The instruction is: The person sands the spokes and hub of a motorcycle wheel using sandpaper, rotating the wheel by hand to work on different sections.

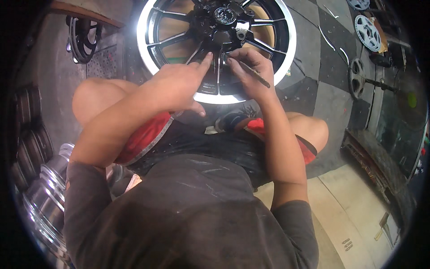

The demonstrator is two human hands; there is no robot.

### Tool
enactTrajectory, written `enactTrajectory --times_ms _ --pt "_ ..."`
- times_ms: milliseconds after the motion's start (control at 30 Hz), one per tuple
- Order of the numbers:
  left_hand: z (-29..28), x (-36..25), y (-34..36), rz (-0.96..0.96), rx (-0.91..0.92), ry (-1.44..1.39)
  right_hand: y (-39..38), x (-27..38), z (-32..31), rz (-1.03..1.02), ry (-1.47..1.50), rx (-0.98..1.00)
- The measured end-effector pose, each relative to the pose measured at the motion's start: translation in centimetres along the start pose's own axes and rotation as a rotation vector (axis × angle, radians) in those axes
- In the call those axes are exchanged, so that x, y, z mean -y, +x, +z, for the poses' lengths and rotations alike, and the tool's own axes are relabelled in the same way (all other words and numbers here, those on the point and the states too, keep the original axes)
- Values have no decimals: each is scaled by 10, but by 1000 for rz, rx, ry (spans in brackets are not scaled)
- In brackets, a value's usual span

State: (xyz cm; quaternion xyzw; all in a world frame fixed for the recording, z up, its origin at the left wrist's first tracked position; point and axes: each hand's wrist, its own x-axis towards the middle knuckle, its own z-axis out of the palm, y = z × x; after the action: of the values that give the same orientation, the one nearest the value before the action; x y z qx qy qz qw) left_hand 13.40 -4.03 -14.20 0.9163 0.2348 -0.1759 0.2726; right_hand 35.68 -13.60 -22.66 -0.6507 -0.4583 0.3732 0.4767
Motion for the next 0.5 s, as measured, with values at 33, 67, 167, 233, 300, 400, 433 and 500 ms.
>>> enactTrajectory --times_ms 33,67,167,233,300,400,433,500 --pt "0 1 1 -1 25 15 0 0 0 -36 -26 -13" --pt "-1 2 1 -3 50 28 0 0 0 -35 -24 -13" --pt "-1 -2 3 19 97 80 2 4 -2 -75 -50 47" --pt "8 1 3 30 77 110 3 8 -1 -110 -161 45" --pt "11 2 6 48 57 139 3 6 -2 -81 -135 44" --pt "12 1 9 3 69 148 5 3 -5 -40 -113 56" --pt "12 2 9 3 74 145 6 2 -6 -28 -117 69" --pt "12 1 9 5 81 142 7 1 -6 -53 -94 66"
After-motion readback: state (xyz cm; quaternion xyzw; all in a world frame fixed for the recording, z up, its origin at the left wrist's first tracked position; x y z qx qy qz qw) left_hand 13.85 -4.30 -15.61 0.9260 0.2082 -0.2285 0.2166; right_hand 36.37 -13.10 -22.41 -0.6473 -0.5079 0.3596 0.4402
